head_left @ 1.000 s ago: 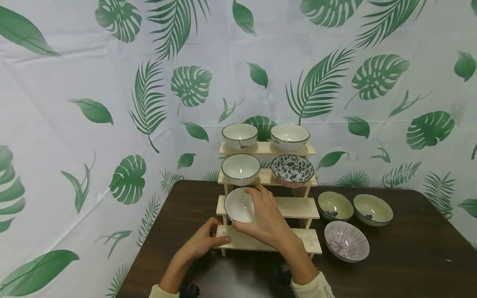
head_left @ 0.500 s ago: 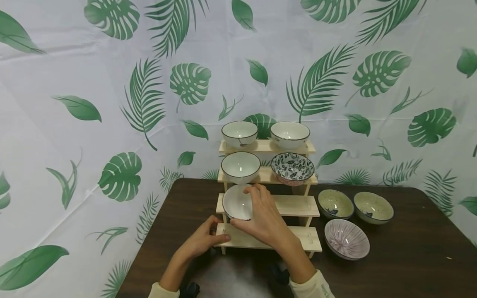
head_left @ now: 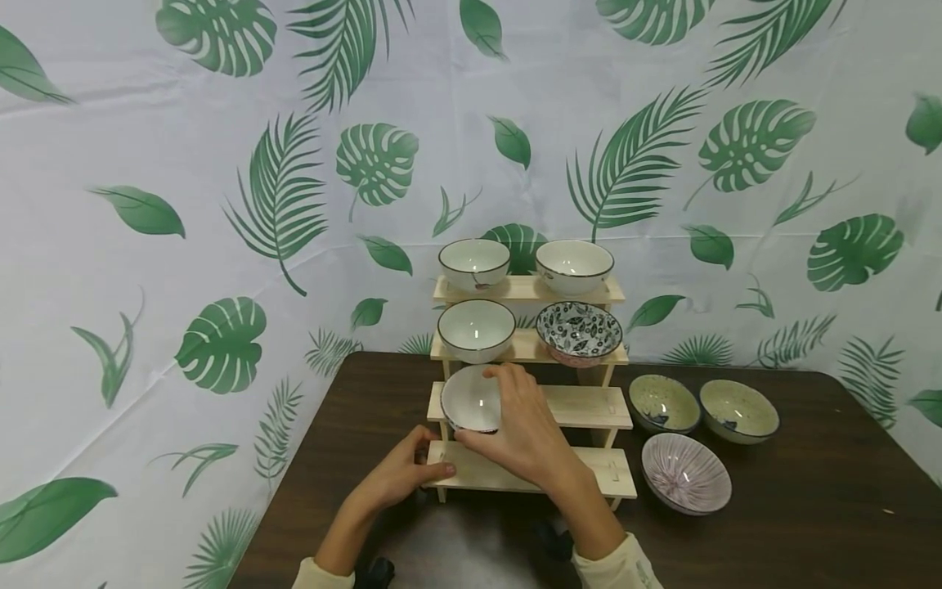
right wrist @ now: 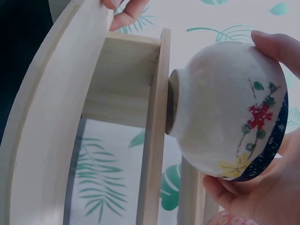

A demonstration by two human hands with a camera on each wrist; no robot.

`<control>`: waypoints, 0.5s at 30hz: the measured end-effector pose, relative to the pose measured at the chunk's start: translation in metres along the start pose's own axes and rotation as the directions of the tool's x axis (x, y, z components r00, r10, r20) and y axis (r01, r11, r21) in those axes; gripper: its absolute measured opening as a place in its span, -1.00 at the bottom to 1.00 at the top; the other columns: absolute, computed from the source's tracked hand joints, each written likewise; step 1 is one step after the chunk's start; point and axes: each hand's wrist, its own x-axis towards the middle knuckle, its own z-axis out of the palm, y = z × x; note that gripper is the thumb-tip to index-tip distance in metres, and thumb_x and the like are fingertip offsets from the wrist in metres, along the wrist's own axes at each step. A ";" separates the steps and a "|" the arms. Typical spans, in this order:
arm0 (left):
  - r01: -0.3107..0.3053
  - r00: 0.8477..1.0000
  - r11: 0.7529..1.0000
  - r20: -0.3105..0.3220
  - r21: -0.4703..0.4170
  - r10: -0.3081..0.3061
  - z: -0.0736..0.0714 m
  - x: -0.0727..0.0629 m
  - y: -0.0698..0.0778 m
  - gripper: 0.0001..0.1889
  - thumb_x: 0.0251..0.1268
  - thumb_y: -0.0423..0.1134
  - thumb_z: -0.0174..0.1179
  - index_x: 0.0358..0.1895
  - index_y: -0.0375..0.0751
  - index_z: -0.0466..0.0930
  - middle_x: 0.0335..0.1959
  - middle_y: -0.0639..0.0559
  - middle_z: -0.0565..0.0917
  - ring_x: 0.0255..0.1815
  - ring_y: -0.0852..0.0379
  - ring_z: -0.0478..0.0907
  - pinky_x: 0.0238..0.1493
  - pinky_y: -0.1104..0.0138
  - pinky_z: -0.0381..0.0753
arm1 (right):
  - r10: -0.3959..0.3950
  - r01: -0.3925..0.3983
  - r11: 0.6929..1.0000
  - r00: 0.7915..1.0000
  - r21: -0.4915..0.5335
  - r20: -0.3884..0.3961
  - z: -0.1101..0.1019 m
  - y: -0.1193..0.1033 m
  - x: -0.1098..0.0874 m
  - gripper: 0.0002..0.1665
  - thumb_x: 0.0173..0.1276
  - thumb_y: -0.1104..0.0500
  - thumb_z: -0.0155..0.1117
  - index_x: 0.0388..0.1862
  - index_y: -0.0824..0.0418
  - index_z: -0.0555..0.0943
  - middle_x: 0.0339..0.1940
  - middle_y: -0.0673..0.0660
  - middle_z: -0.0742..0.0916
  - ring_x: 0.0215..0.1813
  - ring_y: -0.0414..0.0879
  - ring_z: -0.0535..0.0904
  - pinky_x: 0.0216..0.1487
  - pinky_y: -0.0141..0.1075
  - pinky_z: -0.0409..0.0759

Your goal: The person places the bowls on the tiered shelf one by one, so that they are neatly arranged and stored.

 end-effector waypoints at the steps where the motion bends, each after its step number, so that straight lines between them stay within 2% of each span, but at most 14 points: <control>1: 0.001 1.000 1.000 0.001 0.000 -0.001 0.000 0.000 0.000 -0.46 0.33 -0.11 0.41 0.20 -0.30 0.39 -0.07 -0.13 0.60 -0.28 0.11 0.55 -0.37 0.32 0.49 | -0.001 0.001 1.000 1.000 -0.001 -0.002 0.000 0.000 0.000 0.01 -0.02 -0.25 0.65 0.30 0.17 0.43 0.21 0.23 0.59 0.19 0.13 0.51 0.16 0.04 0.52; 15: 0.011 1.000 1.000 0.006 -0.009 -0.011 0.000 -0.003 0.003 -0.45 0.35 -0.10 0.39 0.24 -0.29 0.38 -0.09 -0.10 0.61 -0.32 0.12 0.53 -0.39 0.30 0.48 | 0.014 -0.013 0.999 1.000 0.037 -0.021 0.010 0.001 0.003 -0.10 0.09 -0.25 0.61 0.26 0.15 0.45 0.18 0.21 0.60 0.31 0.17 0.46 0.20 0.09 0.44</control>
